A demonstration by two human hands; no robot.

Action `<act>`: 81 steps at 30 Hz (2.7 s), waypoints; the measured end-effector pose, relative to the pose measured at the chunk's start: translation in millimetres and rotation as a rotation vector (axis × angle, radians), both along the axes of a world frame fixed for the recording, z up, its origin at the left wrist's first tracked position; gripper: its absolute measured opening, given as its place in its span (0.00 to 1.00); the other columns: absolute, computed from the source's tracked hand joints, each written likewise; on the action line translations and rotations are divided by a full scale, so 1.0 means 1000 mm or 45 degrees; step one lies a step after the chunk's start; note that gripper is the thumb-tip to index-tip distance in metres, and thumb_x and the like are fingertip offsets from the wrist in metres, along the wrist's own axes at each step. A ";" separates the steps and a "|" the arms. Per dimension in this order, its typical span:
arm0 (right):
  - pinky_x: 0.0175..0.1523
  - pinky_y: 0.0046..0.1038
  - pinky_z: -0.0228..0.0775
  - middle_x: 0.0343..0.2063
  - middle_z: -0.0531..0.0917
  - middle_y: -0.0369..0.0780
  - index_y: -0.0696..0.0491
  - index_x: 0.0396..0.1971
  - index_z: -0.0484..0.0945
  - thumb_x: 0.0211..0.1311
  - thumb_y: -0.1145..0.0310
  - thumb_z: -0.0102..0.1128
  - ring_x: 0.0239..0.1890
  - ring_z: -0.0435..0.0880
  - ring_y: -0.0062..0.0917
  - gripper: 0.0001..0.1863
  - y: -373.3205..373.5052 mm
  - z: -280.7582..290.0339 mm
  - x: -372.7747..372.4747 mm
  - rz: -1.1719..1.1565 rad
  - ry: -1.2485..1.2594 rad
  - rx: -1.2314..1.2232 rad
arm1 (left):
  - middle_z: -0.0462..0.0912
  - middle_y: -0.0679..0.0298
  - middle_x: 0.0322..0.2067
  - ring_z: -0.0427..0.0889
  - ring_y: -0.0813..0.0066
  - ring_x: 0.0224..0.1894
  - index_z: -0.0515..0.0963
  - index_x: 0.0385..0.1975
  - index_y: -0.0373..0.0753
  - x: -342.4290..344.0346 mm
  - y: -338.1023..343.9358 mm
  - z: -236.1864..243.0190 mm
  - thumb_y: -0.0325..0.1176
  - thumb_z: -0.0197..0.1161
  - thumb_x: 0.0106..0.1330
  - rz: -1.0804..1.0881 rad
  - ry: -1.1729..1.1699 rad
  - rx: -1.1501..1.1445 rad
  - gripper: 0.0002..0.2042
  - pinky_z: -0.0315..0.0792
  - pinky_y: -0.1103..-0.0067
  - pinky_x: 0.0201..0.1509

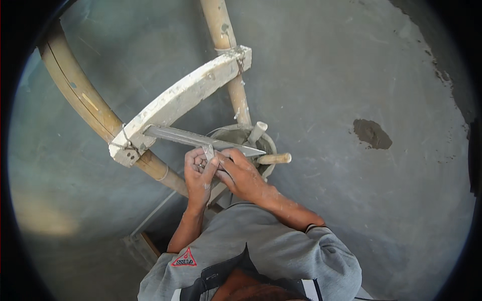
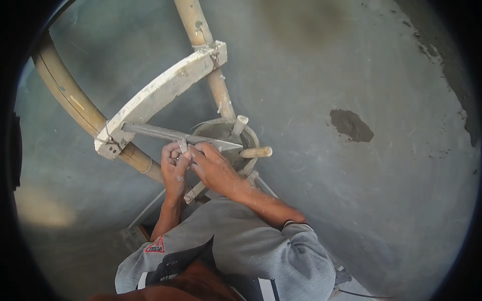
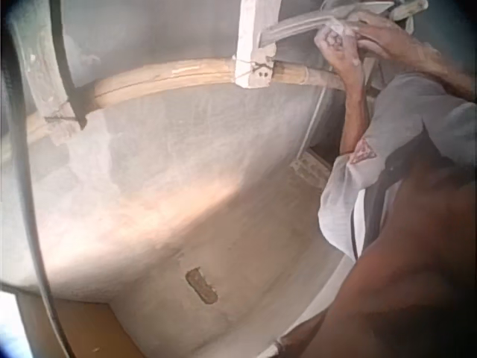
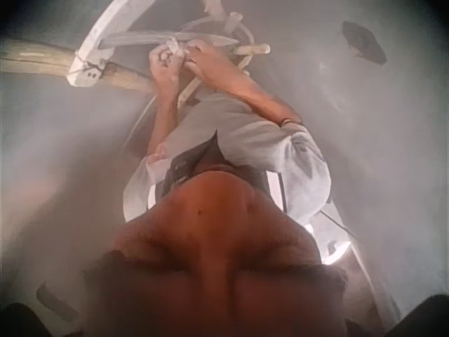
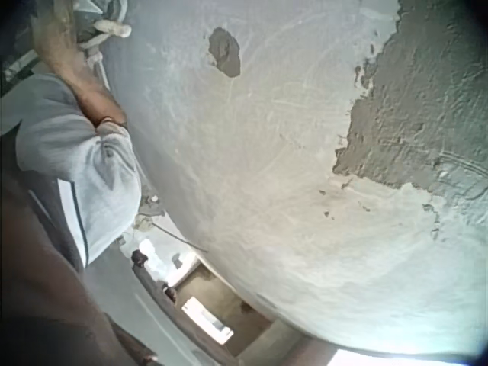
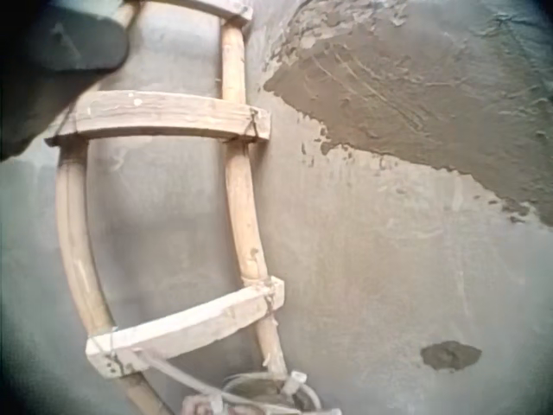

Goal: The person scoops cement from a bucket onto a hawk using a trowel and spreads the mixture onto a bare concrete wall while standing on a wooden scaffold.

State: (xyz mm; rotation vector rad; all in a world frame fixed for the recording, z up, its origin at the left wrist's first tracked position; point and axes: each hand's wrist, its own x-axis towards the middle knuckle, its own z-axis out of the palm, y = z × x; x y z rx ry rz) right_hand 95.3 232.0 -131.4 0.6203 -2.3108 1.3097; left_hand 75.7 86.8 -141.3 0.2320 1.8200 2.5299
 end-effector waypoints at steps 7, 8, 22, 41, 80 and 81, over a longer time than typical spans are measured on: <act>0.54 0.38 0.74 0.47 0.82 0.48 0.58 0.52 0.79 0.60 0.69 0.66 0.49 0.81 0.44 0.20 0.087 0.048 0.030 -0.345 -0.008 0.189 | 0.78 0.60 0.43 0.78 0.80 0.40 0.64 0.58 0.29 0.005 -0.029 -0.016 0.25 0.57 0.70 0.125 0.023 -0.046 0.19 0.78 0.83 0.41; 0.53 0.39 0.74 0.47 0.82 0.49 0.58 0.51 0.79 0.60 0.67 0.66 0.49 0.81 0.45 0.20 0.102 0.036 0.023 -0.431 -0.094 0.321 | 0.78 0.60 0.42 0.77 0.81 0.39 0.65 0.58 0.29 0.002 -0.037 -0.019 0.25 0.57 0.71 0.094 0.073 -0.128 0.18 0.78 0.84 0.40; 0.42 0.45 0.77 0.31 0.86 0.46 0.51 0.39 0.82 0.55 0.63 0.66 0.38 0.86 0.43 0.13 0.099 -0.032 -0.027 -0.070 -0.814 1.469 | 0.76 0.57 0.53 0.73 0.73 0.55 0.68 0.61 0.29 -0.014 -0.097 -0.016 0.28 0.53 0.72 -0.183 0.101 -0.397 0.20 0.64 0.78 0.62; 0.41 0.42 0.80 0.31 0.87 0.49 0.57 0.30 0.85 0.56 0.71 0.57 0.39 0.87 0.43 0.09 0.104 -0.026 -0.034 -0.018 -0.786 1.431 | 0.73 0.71 0.29 0.70 0.87 0.27 0.73 0.57 0.35 -0.027 -0.094 -0.094 0.34 0.55 0.73 -0.313 -0.213 -0.380 0.16 0.64 0.88 0.22; 0.18 0.17 0.61 0.27 0.84 0.41 0.63 0.53 0.78 0.56 0.65 0.75 0.16 0.74 0.15 0.27 0.171 -0.033 0.092 -0.323 -1.020 -0.774 | 0.81 0.67 0.35 0.78 0.85 0.34 0.75 0.51 0.33 -0.037 -0.074 -0.053 0.37 0.52 0.76 -0.359 -0.087 -0.441 0.14 0.74 0.84 0.38; 0.18 0.16 0.60 0.28 0.84 0.41 0.62 0.54 0.78 0.56 0.68 0.75 0.16 0.74 0.15 0.27 0.170 -0.032 0.097 -0.318 -0.919 -0.833 | 0.81 0.67 0.35 0.78 0.85 0.34 0.75 0.51 0.33 -0.036 -0.069 -0.053 0.37 0.52 0.76 -0.358 -0.084 -0.437 0.14 0.74 0.84 0.38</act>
